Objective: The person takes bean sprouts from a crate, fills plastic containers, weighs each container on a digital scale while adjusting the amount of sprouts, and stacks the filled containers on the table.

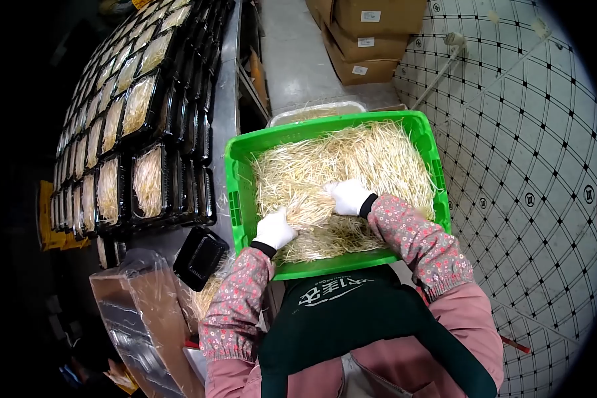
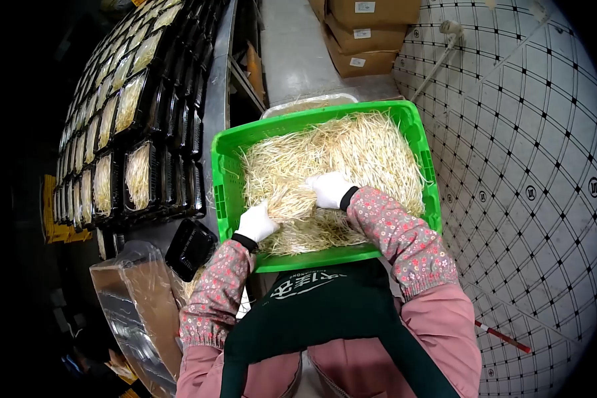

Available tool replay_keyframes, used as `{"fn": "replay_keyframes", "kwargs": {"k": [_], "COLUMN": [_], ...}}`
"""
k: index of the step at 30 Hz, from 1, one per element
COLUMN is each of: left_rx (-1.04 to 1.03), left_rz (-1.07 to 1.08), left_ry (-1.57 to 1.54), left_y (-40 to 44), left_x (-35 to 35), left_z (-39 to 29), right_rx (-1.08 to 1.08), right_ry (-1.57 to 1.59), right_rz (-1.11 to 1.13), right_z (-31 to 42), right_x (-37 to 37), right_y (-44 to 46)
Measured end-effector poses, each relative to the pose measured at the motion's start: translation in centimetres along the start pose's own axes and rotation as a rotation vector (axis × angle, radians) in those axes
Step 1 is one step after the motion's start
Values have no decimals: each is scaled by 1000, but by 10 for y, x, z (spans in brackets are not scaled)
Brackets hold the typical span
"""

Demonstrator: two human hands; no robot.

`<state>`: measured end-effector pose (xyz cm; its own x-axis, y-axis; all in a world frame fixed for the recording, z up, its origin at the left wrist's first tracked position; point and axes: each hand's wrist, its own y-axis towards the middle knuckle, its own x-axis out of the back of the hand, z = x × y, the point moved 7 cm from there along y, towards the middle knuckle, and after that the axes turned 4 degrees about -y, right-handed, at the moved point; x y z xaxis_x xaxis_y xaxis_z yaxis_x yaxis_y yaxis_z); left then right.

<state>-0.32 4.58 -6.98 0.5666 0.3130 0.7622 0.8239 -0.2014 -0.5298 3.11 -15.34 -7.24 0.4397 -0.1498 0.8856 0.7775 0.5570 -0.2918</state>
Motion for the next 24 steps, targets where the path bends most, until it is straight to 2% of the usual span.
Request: {"fn": "replay_keyframes", "kwargs": {"k": [2,5,6,7,8,10,11,12,14,16,17,18,20,22,24], "left_rx": [-31,-188,-249,-351,-347,-593,-608,-560,-486,-422,-394,-359,-333,-224,-152], "left_rz": [-48,-169,-189,-218,-221,-366,-399,-374,-413,-408,-458,-501,-564,-585,-795], "left_ry": [18,16,0,34,31,42,135,201,358,335,167,-6,-210,-588,-761], "left_y": [-19,-48,-64,-77,-76,-80,-74,-59,-40,-36,-43,-51,-82,-105,-135], "left_x": [13,28,41,53,51,53,50,32,16,10,15,18,36,49,69], "left_z": [12,40,32,17,15,-9,-21,-21,-33,-26,-15,-2,15,43,66], "right_rx": [-43,-327,-182,-189,-194,-151,-117,-131,-241,-136,-198,-197,-206,-183,-194], "right_ry": [-78,109,213,244,273,349,429,473,241,60,33,30,174,197,208], "right_rz": [-10,9,-147,-198,-249,-206,-165,-24,220,168,295,303,173,45,-31], "right_z": [-24,-63,-56,-64,-69,-59,-51,-39,-18,-31,-30,-31,-37,-43,-44], "right_x": [13,72,100,112,120,121,119,108,70,12,17,25,45,56,55], "right_y": [2,-10,-16,-19,-20,-10,-4,4,18,32,28,24,22,34,47]}}
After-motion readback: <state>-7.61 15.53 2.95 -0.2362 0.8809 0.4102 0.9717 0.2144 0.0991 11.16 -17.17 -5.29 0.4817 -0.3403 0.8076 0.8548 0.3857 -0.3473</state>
